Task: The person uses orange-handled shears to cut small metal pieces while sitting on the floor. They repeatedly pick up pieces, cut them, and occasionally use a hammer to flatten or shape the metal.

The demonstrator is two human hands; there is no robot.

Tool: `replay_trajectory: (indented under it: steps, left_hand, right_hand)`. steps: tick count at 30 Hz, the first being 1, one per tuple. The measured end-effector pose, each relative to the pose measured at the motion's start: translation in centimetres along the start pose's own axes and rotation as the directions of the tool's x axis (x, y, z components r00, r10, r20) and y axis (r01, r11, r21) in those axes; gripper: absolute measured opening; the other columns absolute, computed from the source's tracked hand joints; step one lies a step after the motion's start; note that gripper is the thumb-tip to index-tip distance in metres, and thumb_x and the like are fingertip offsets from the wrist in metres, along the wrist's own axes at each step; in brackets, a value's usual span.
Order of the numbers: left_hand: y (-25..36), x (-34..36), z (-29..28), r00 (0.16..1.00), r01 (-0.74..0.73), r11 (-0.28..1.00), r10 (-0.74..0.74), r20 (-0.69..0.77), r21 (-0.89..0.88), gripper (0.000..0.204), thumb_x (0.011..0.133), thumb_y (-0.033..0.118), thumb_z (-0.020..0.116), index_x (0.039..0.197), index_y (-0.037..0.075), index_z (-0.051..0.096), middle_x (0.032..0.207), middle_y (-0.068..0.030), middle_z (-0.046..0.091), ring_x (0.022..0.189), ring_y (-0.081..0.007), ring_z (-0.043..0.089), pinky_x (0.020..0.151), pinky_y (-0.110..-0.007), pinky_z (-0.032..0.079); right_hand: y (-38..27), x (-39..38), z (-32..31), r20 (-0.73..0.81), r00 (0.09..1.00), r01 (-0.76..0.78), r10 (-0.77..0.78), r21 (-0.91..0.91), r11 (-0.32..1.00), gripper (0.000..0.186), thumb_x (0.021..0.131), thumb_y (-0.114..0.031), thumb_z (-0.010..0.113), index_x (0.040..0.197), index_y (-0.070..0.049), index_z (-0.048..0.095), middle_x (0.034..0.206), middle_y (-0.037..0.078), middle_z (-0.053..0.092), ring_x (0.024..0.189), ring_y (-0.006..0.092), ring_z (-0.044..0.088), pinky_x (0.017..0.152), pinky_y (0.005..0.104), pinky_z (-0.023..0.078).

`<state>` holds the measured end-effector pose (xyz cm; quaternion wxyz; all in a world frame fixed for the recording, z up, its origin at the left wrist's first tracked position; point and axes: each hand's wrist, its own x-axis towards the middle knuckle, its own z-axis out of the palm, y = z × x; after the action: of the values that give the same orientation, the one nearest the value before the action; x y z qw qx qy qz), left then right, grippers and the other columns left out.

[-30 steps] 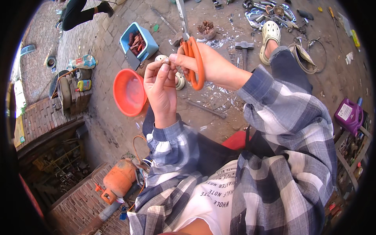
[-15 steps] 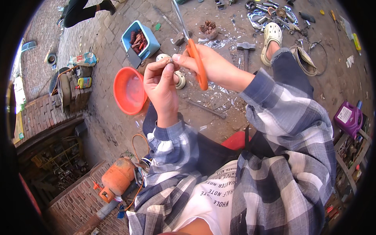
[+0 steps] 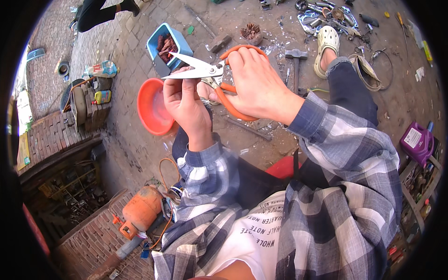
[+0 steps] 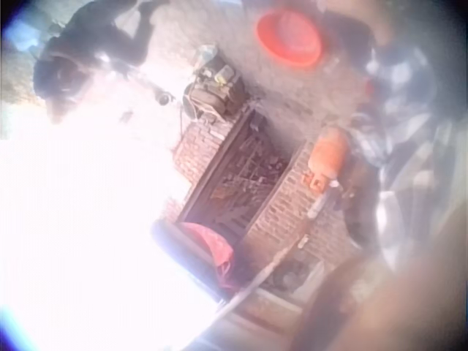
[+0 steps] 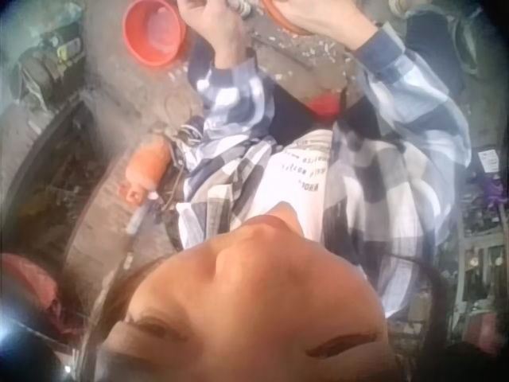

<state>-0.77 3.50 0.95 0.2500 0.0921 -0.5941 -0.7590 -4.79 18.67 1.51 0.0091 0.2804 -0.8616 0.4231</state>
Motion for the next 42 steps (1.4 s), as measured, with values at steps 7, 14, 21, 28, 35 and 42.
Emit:
replay_trajectory:
  steps: [7, 14, 21, 28, 35, 42]
  left_hand:
    - [0.1, 0.0, -0.3, 0.999, -0.035, 0.999, 0.035, 0.023, -0.013, 0.012, 0.088, 0.000, 0.059, 0.099, -0.003, 0.056, 0.100, -0.0097, 0.062, 0.087, -0.0142, 0.060, 0.077, -0.027, 0.049]
    - [0.6, 0.1, -0.7, 0.996, -0.045, 0.996, 0.038, 0.081, 0.080, 0.014, 0.087, 0.000, 0.060, 0.099, -0.003, 0.056, 0.101, -0.0106, 0.062, 0.085, -0.0131, 0.060, 0.075, -0.025, 0.049]
    - [0.7, -0.1, -0.9, 0.995, 0.011, 0.998, -0.017, 0.097, 0.055, 0.015, 0.086, 0.000, 0.061, 0.100, -0.003, 0.056, 0.100, -0.0097, 0.062, 0.085, -0.0114, 0.060, 0.075, -0.022, 0.048]
    - [0.3, -0.1, -1.0, 0.996, 0.059, 0.998, -0.060, 0.070, 0.017, 0.017, 0.086, 0.000, 0.061, 0.102, -0.003, 0.056, 0.099, -0.0084, 0.063, 0.087, -0.0102, 0.059, 0.075, -0.021, 0.046]
    - [0.3, -0.1, -0.9, 0.996, 0.069, 0.996, -0.065, 0.066, -0.054, 0.015, 0.087, -0.001, 0.061, 0.101, -0.002, 0.056, 0.101, -0.0103, 0.063, 0.077, -0.0066, 0.057, 0.063, -0.017, 0.044]
    - [0.4, 0.0, -0.3, 0.996, 0.083, 0.996, -0.082, 0.030, -0.013, 0.013, 0.086, -0.001, 0.060, 0.098, -0.002, 0.055, 0.099, -0.0111, 0.063, 0.079, -0.0106, 0.059, 0.068, -0.021, 0.048]
  right_hand:
    - [0.1, 0.1, -0.1, 0.045, 0.999, -0.003, 0.003, -0.007, 1.000, 0.064, 0.073, -0.044, 0.071, 0.104, 0.006, 0.048, 0.098, 0.022, 0.055, 0.095, 0.0365, 0.055, 0.084, 0.0421, 0.043]
    - [0.2, -0.4, 0.2, 0.078, 0.997, 0.021, -0.021, 0.009, 1.000, 0.066, 0.070, -0.039, 0.076, 0.103, 0.007, 0.044, 0.095, 0.023, 0.053, 0.094, 0.0386, 0.054, 0.081, 0.0422, 0.044]
    - [0.3, -1.0, 0.3, 0.182, 0.981, -0.069, 0.064, 0.017, 0.997, 0.064, 0.076, -0.040, 0.071, 0.105, 0.008, 0.043, 0.093, 0.025, 0.055, 0.090, 0.0401, 0.057, 0.077, 0.0431, 0.047]
    - [0.4, -1.2, 0.5, 0.176, 0.982, -0.076, 0.074, 0.007, 0.997, 0.062, 0.077, -0.039, 0.070, 0.106, 0.008, 0.043, 0.089, 0.023, 0.057, 0.087, 0.0395, 0.059, 0.074, 0.0425, 0.048]
    - [0.2, -1.1, 0.5, 0.201, 0.973, -0.120, 0.114, 0.018, 0.993, 0.060, 0.077, -0.038, 0.071, 0.105, 0.008, 0.043, 0.088, 0.024, 0.057, 0.084, 0.0406, 0.060, 0.071, 0.0435, 0.049]
    - [0.4, -1.0, 0.6, 0.115, 0.992, -0.045, 0.048, -0.032, 0.998, 0.061, 0.077, -0.040, 0.069, 0.105, 0.008, 0.043, 0.087, 0.024, 0.057, 0.084, 0.0389, 0.059, 0.070, 0.0426, 0.049]
